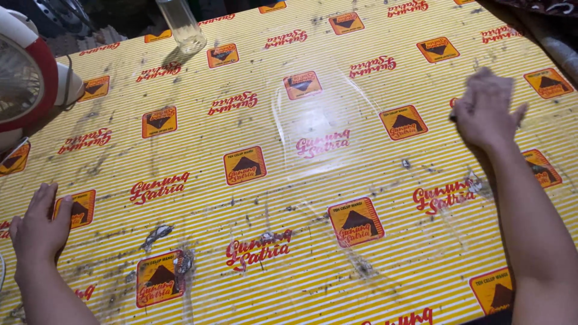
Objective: Wiping a table surface with a cloth.
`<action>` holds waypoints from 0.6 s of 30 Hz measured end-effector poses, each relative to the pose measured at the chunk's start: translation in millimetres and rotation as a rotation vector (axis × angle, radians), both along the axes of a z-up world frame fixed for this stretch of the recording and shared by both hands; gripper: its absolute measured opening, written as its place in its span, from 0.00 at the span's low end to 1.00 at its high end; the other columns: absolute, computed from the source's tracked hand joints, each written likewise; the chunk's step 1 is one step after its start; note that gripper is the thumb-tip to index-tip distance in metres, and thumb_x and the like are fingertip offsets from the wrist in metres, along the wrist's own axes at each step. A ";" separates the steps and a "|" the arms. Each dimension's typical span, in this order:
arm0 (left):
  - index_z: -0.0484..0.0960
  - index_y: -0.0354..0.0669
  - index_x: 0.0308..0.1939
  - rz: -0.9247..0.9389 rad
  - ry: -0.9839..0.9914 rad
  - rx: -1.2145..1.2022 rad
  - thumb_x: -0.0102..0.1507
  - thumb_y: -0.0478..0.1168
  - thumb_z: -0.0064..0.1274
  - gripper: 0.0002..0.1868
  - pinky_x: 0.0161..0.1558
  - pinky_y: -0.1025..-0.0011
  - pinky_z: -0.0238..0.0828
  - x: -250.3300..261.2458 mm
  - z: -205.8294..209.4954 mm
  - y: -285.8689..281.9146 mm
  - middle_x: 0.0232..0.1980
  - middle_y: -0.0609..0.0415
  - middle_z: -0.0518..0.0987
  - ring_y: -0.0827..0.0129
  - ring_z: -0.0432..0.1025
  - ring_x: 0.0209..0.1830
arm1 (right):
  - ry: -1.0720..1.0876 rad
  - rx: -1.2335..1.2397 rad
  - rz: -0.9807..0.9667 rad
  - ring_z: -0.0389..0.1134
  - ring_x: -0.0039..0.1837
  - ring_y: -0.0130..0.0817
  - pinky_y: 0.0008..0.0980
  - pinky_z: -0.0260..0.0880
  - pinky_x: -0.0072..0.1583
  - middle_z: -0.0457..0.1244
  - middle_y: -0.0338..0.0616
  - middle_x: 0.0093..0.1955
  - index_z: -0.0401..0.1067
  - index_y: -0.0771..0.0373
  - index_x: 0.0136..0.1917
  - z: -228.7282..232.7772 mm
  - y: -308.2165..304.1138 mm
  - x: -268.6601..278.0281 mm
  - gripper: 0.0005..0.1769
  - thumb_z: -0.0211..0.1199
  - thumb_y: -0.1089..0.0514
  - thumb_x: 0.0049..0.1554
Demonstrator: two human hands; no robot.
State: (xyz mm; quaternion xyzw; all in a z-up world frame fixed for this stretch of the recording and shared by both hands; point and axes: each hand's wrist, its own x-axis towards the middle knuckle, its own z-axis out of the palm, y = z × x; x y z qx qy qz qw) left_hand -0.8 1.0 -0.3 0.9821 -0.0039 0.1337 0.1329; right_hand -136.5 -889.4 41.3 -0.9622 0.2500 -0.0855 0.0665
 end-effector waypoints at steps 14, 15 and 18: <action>0.69 0.52 0.77 0.013 0.000 0.003 0.72 0.59 0.43 0.32 0.75 0.44 0.41 1.6 1.0 0.7 0.82 0.51 0.63 0.58 0.57 0.79 | -0.168 0.102 1.253 0.51 0.79 0.63 0.57 0.48 0.79 0.56 0.62 0.73 0.61 0.71 0.71 6.5 294.1 -47.8 0.34 0.58 0.56 0.54; 0.69 0.52 0.77 0.006 0.004 0.001 0.72 0.59 0.43 0.32 0.74 0.44 0.41 2.1 0.0 2.0 0.82 0.51 0.63 0.58 0.56 0.79 | -0.056 0.290 1.494 0.50 0.84 0.57 0.55 0.46 0.82 0.56 0.54 0.78 0.61 0.62 0.75 12.7 322.3 -70.3 0.37 0.60 0.52 0.55; 0.69 0.52 0.77 0.007 0.006 -0.003 0.72 0.59 0.43 0.32 0.75 0.44 0.41 -1.2 3.0 -3.3 0.82 0.51 0.63 0.58 0.56 0.79 | -0.023 0.441 1.757 0.50 0.84 0.58 0.62 0.41 0.83 0.53 0.58 0.81 0.58 0.66 0.77 25.7 342.5 -100.1 0.36 0.59 0.49 0.60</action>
